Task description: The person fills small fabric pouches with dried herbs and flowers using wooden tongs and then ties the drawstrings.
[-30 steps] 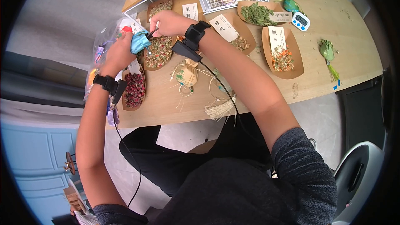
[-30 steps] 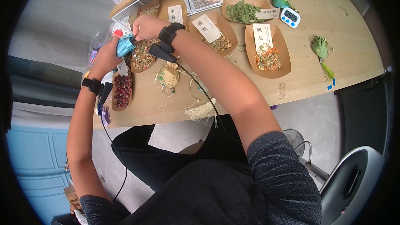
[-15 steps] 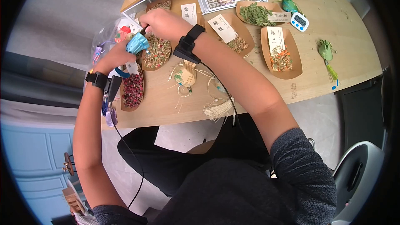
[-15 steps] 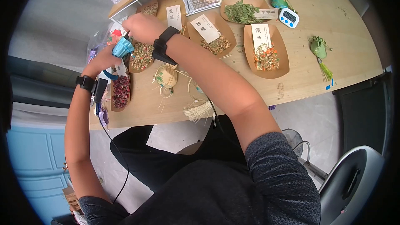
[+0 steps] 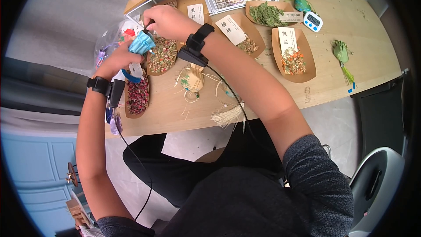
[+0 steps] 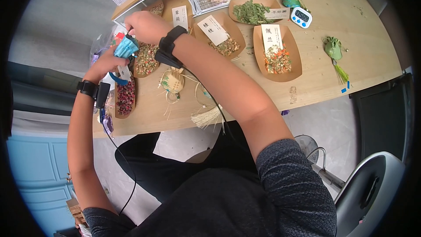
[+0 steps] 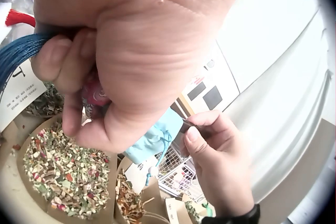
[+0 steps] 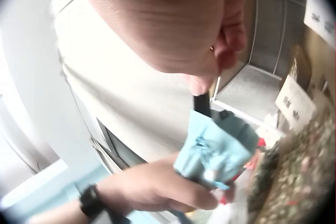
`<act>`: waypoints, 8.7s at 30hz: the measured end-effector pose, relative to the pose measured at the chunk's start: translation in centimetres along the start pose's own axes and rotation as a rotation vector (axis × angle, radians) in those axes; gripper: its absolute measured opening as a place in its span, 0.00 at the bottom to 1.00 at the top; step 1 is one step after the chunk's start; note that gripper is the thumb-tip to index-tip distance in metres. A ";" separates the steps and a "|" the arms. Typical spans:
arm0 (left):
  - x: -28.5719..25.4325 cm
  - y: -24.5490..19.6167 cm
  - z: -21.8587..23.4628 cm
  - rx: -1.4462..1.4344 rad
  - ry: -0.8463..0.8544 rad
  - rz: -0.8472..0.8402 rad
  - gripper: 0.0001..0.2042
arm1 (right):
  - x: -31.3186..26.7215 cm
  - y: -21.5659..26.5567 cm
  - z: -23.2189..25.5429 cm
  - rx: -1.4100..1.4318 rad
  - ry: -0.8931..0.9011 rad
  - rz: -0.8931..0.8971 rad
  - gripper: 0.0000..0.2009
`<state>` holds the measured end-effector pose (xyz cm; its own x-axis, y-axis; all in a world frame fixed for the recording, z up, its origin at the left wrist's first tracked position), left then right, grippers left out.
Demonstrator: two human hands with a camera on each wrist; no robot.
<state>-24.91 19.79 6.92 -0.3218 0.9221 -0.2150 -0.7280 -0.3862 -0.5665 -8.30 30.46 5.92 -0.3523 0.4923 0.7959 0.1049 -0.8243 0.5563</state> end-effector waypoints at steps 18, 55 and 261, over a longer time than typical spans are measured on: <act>0.6 1.2 0.6 0.165 -0.074 -0.040 0.23 | -0.5 0.9 1.7 -0.352 0.089 -0.083 0.10; 0.0 -0.7 0.9 0.565 -0.445 -0.473 0.30 | -0.7 -3.8 3.6 -0.535 0.383 -0.467 0.13; -1.9 -2.8 -1.0 0.812 -0.418 -0.529 0.35 | 1.1 -2.0 2.0 -0.120 0.165 -0.080 0.05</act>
<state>-21.62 19.16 8.09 0.0850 0.9555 0.2825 -0.9736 0.0193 0.2276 -7.06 33.22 6.10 -0.5036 0.5129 0.6952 -0.0374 -0.8169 0.5756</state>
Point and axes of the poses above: each hand's wrist, its own x-axis towards the middle knuckle, its own z-axis out of the back of the hand, y = z × x, the point moved 6 cm from there along x, towards the middle knuckle, and after that the axes turned 11 degrees about -y, right-handed, at the moved point
